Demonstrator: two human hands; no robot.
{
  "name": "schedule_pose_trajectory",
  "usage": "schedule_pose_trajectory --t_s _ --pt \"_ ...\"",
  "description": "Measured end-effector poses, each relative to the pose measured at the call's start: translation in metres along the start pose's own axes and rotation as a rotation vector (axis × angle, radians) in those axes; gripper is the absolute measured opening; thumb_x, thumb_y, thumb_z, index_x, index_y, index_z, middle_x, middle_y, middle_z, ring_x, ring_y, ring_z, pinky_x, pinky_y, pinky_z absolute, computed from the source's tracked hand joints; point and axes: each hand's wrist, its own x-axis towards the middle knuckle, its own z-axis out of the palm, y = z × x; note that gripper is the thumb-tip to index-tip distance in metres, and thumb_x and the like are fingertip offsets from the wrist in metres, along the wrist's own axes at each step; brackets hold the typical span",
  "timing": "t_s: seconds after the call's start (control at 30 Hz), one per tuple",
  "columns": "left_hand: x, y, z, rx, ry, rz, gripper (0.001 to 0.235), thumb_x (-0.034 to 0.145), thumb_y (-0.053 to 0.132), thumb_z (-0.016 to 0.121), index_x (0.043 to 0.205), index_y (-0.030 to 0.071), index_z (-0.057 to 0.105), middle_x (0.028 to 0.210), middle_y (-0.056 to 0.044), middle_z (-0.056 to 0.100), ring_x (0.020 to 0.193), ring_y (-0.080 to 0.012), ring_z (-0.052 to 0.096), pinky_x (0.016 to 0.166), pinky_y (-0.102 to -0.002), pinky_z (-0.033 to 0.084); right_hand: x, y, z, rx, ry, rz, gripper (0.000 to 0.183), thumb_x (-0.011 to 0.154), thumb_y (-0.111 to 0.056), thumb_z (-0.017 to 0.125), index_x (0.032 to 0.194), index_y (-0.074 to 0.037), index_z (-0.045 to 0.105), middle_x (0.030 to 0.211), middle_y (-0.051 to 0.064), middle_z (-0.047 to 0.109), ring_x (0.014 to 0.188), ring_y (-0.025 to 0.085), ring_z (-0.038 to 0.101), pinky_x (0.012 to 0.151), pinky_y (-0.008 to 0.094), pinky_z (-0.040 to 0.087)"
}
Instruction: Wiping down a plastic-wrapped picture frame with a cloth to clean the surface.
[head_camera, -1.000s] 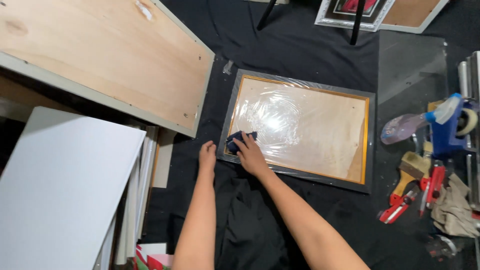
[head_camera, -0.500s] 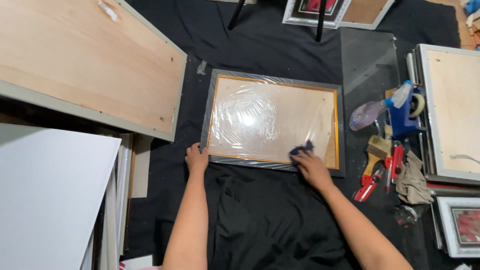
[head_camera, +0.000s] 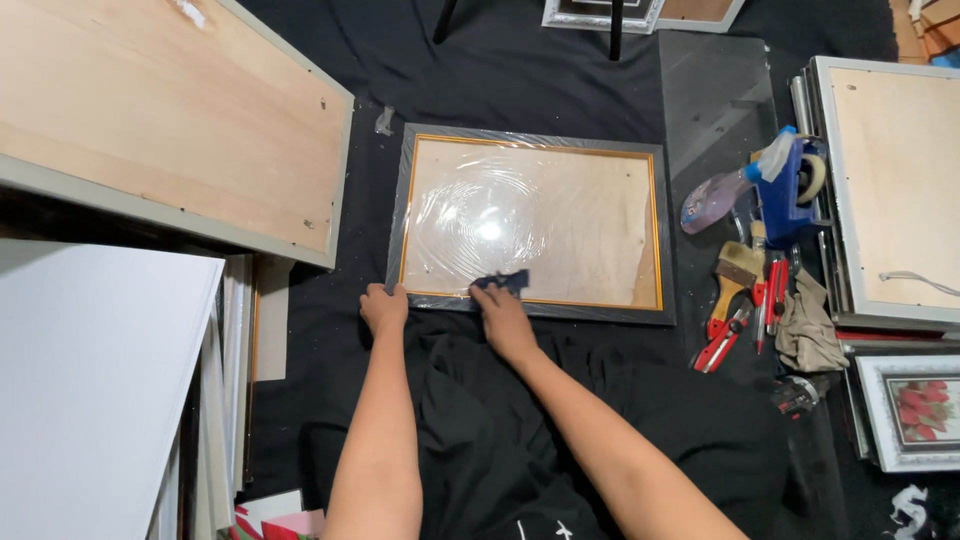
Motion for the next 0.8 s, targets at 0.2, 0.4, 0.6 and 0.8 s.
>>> schedule_pose_trajectory --t_s 0.2,0.4,0.6,0.8 --pt "0.039 -0.031 0.017 -0.149 -0.192 -0.016 0.068 0.097 0.062 0.062 0.126 0.001 0.066 0.123 -0.024 0.063 0.122 -0.0418 0.06 0.098 -0.051 0.053 0.015 -0.029 -0.05 0.056 -0.125 -0.276 0.042 0.101 -0.016 0.052 0.141 -0.03 0.058 0.131 0.017 0.062 0.121 0.04 0.063 0.105 0.048 0.049" --pt "0.032 -0.023 0.018 -0.307 -0.279 -0.026 0.063 0.103 0.056 0.055 0.131 0.001 0.064 0.137 -0.028 0.06 0.132 -0.0424 0.054 0.103 -0.052 0.052 -0.03 0.073 -0.095 -0.101 -0.178 -0.163 0.036 0.094 -0.008 0.054 0.126 -0.024 0.06 0.13 0.016 0.06 0.123 0.036 0.062 0.106 0.045 0.048" --pt "0.001 0.0 -0.014 -0.56 -0.401 -0.115 0.088 0.097 0.054 0.071 0.154 -0.003 0.036 0.156 -0.028 0.036 0.14 -0.0408 0.044 0.104 -0.055 0.051 -0.093 0.177 -0.099 -0.384 -0.082 0.154 0.054 0.088 -0.008 0.067 0.136 -0.02 0.046 0.134 0.014 0.051 0.123 0.032 0.06 0.108 0.045 0.048" --pt "-0.063 0.044 -0.069 -0.859 -0.352 -0.116 0.067 0.092 0.034 0.08 0.139 -0.005 0.055 0.133 -0.028 0.06 0.121 -0.0431 0.062 0.112 -0.062 0.036 -0.066 0.116 -0.109 -0.347 -0.017 -0.015 0.06 0.094 -0.006 0.056 0.149 -0.029 0.045 0.134 0.016 0.056 0.126 0.034 0.059 0.107 0.045 0.049"
